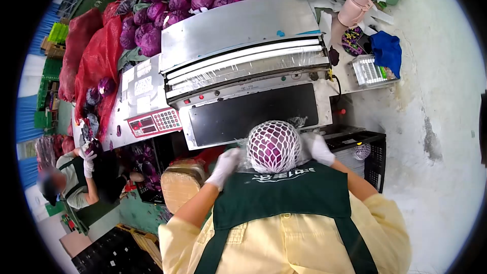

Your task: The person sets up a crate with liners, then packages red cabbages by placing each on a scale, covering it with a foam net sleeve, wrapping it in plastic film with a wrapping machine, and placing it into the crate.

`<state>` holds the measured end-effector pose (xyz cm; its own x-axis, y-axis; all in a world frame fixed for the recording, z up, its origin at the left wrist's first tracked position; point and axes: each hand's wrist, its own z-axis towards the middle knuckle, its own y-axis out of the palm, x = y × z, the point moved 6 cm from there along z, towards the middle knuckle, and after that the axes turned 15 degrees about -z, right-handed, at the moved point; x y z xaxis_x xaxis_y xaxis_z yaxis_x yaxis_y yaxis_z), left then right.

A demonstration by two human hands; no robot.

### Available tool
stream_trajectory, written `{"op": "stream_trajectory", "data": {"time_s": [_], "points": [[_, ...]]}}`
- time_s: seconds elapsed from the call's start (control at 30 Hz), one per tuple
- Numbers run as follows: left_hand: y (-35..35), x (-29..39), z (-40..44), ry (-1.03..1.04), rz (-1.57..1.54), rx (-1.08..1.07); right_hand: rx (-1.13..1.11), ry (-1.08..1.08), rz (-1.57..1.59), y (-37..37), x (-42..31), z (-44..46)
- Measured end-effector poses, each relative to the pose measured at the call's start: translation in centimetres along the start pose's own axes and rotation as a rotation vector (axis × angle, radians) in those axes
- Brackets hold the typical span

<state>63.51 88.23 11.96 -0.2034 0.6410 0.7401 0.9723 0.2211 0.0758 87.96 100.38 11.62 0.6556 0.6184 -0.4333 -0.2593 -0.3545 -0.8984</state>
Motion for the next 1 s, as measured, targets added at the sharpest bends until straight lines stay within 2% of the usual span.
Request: {"op": "stream_trajectory", "data": {"time_s": [0.03, 0.07, 0.13, 0.17, 0.23, 0.3, 0.33, 0.4, 0.47, 0.53, 0.6, 0.63, 0.67, 0.7, 0.73, 0.8, 0.83, 0.87, 0.9, 0.93, 0.97, 1.0], "points": [[2.4, 0.9, 1.3, 0.143, 0.111, -0.170, -0.218, 0.260, 0.590, 0.1, -1.5, 1.2], [4.4, 2.4, 1.6, 0.228, 0.167, -0.277, -0.191, 0.221, 0.994, 2.8, -2.0, 1.3], [6.8, 5.7, 1.1, 0.326, 0.180, -0.339, -0.060, 0.005, 0.735, -1.5, -4.2, 1.9], [7.5, 7.6, 0.6, 0.379, 0.165, -0.348, -0.182, 0.251, 1.318, 1.7, -2.3, 2.1], [8.2, 12.0, -1.1, 0.507, 0.150, -0.372, -0.143, 0.219, 1.379, 1.0, -2.5, 2.0], [8.8, 17.5, -3.0, 0.716, 0.165, -0.405, 0.046, -0.070, 0.724, -9.0, -6.0, 4.2], [9.1, 20.3, -4.3, 0.849, 0.178, -0.427, 0.111, -0.128, 0.640, -11.7, -7.1, 5.1], [10.2, 25.3, -6.7, 1.119, 0.199, -0.499, 0.103, -0.192, 1.248, -12.2, -9.5, 6.6], [11.9, 28.6, -8.4, 1.266, 0.176, -0.627, 0.006, -0.179, 1.474, -12.1, -11.6, 7.5], [13.0, 29.1, -8.1, 1.091, 0.120, -0.833, -0.069, -0.138, 1.545, -11.5, -13.0, 7.2], [13.7, 26.5, -5.5, 0.577, -0.045, -1.061, -0.076, -0.088, 1.556, -11.5, -12.4, 5.7], [13.8, 25.1, -4.3, 0.321, -0.119, -1.094, -0.052, -0.051, 1.490, -12.0, -11.4, 4.3], [13.9, 23.4, -3.0, 0.177, -0.137, -1.083, -0.014, 0.002, 1.310, -12.9, -9.8, 2.6], [14.5, 22.6, -2.7, -0.006, -0.312, -1.029, 0.023, 0.023, 0.814, -15.1, -8.6, 0.6], [15.7, 21.9, -2.5, -0.103, -0.308, -0.857, -0.074, 0.204, 1.081, -15.4, -7.4, -1.1], [19.8, 21.4, -4.0, -0.142, -0.263, -0.745, 0.093, 0.167, 2.031, -16.3, -7.7, -5.3], [21.9, 20.6, -2.3, -0.256, -0.233, -0.622, 0.209, 0.232, 2.110, -16.8, -7.8, -6.4], [23.2, 20.3, -3.2, -0.093, -0.260, -0.595, 0.328, 0.298, 2.185, -17.0, -7.5, -7.6], [24.8, 19.4, -1.7, -0.042, -0.270, -0.640, 0.431, 0.357, 2.264, -16.4, -5.6, -8.2], [26.6, 18.5, -0.3, 0.008, -0.280, -0.686, 0.447, -0.493, 2.571, -13.5, -2.5, -7.7], [29.9, 19.0, -2.3, 0.066, -0.224, -0.533, 0.723, -0.075, 2.086, -10.5, 1.9, -9.6], [32.6, 19.0, -3.8, 0.108, -0.123, -0.528, 0.847, 0.083, 1.996, -9.5, 4.6, -12.4]]}}
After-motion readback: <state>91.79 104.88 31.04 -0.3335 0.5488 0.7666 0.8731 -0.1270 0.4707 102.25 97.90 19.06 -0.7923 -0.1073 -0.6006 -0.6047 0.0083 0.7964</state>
